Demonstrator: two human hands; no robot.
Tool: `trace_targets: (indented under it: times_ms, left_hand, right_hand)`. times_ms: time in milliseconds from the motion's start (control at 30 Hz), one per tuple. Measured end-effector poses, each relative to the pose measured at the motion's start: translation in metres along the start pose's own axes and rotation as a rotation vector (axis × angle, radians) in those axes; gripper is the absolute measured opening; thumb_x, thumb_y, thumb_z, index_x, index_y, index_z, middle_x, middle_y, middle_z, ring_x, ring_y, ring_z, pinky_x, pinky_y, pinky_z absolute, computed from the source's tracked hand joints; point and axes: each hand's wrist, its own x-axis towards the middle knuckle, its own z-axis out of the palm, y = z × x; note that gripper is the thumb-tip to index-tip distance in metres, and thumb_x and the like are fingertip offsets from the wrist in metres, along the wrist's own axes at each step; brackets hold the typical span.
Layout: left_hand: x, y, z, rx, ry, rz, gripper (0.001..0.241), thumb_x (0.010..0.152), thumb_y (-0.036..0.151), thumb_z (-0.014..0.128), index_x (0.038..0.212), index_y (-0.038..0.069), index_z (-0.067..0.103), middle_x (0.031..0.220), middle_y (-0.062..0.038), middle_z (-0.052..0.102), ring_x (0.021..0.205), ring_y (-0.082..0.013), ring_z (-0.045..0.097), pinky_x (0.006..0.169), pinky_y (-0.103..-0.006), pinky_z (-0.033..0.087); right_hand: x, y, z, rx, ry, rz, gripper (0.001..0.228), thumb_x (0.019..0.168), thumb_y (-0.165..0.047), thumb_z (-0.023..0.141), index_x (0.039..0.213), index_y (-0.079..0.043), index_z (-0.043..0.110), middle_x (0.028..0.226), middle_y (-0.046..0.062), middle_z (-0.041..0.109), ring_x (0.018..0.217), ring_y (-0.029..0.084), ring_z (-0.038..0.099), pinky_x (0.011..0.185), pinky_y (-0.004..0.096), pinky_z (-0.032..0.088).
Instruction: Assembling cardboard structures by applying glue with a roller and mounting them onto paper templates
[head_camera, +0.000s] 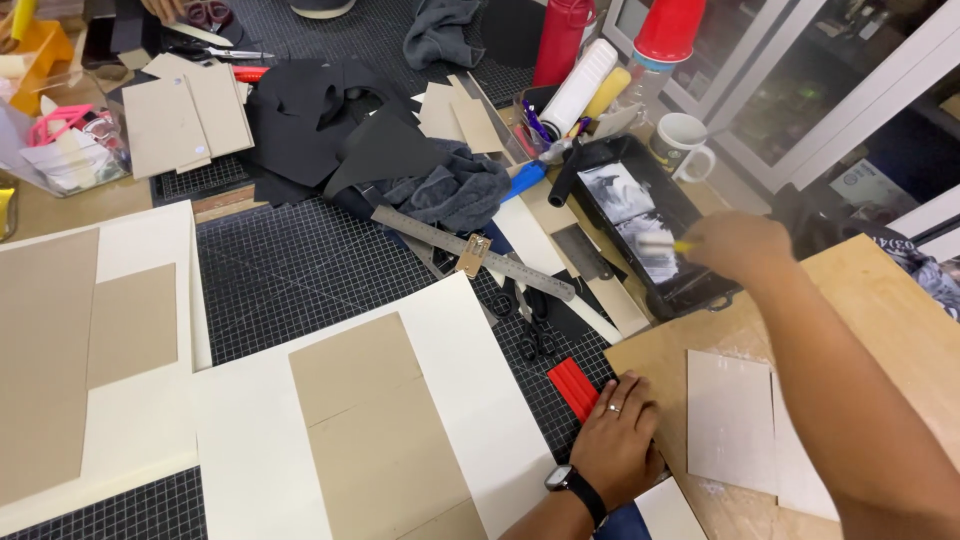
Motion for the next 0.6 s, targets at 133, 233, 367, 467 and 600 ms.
trace_targets:
  times_ms: [133, 233, 367, 467, 600]
  left_hand:
    - [0.0, 0.004, -0.006, -0.005, -0.005, 0.005, 0.039, 0.08, 0.012, 0.058, 0.113, -0.009, 0.06, 0.142, -0.031, 0.054, 0.143, -0.0458, 0.043, 0.124, -0.0563, 0.029]
    - [0.003, 0.002, -0.004, -0.015, 0.023, 0.01, 0.041, 0.077, 0.01, 0.06, 0.112, -0.01, 0.059, 0.139, -0.032, 0.055, 0.139, -0.0472, 0.046, 0.123, -0.0578, 0.031]
    - [0.001, 0.001, -0.002, -0.011, -0.023, -0.004, 0.042, 0.078, 0.011, 0.06, 0.113, -0.011, 0.061, 0.142, -0.032, 0.054, 0.143, -0.0462, 0.043, 0.124, -0.057, 0.029]
    - [0.0, 0.0, 0.0, 0.01, -0.043, -0.003, 0.043, 0.079, 0.012, 0.06, 0.115, -0.011, 0.06, 0.145, -0.031, 0.053, 0.144, -0.0459, 0.041, 0.125, -0.0567, 0.027]
    - [-0.005, -0.013, 0.016, 0.052, -0.042, 0.014, 0.051, 0.074, 0.021, 0.063, 0.116, -0.008, 0.063, 0.143, -0.029, 0.055, 0.142, -0.0446, 0.043, 0.125, -0.0555, 0.028]
  right_hand:
    - [0.051, 0.014, 0.036, 0.041, 0.176, -0.025, 0.039, 0.103, -0.052, 0.048, 0.138, -0.044, 0.062, 0.13, -0.001, 0.072, 0.121, 0.028, 0.068, 0.086, 0.042, 0.06]
    - [0.005, 0.007, -0.004, 0.042, 0.03, 0.048, 0.036, 0.105, -0.043, 0.041, 0.127, -0.04, 0.069, 0.129, -0.013, 0.071, 0.122, 0.017, 0.065, 0.089, 0.038, 0.058]
    - [0.02, 0.005, 0.01, -0.006, -0.006, -0.012, 0.037, 0.103, -0.035, 0.047, 0.133, -0.035, 0.068, 0.127, -0.009, 0.07, 0.116, 0.019, 0.067, 0.088, 0.039, 0.06]
    - [0.049, 0.009, 0.036, 0.086, 0.142, 0.005, 0.038, 0.102, -0.041, 0.047, 0.135, -0.038, 0.065, 0.12, -0.001, 0.073, 0.109, 0.027, 0.069, 0.08, 0.042, 0.061]
    - [0.006, 0.033, 0.046, 0.246, 0.306, 0.024, 0.046, 0.103, -0.043, 0.046, 0.148, -0.04, 0.055, 0.128, 0.01, 0.072, 0.112, 0.038, 0.07, 0.086, 0.05, 0.058]
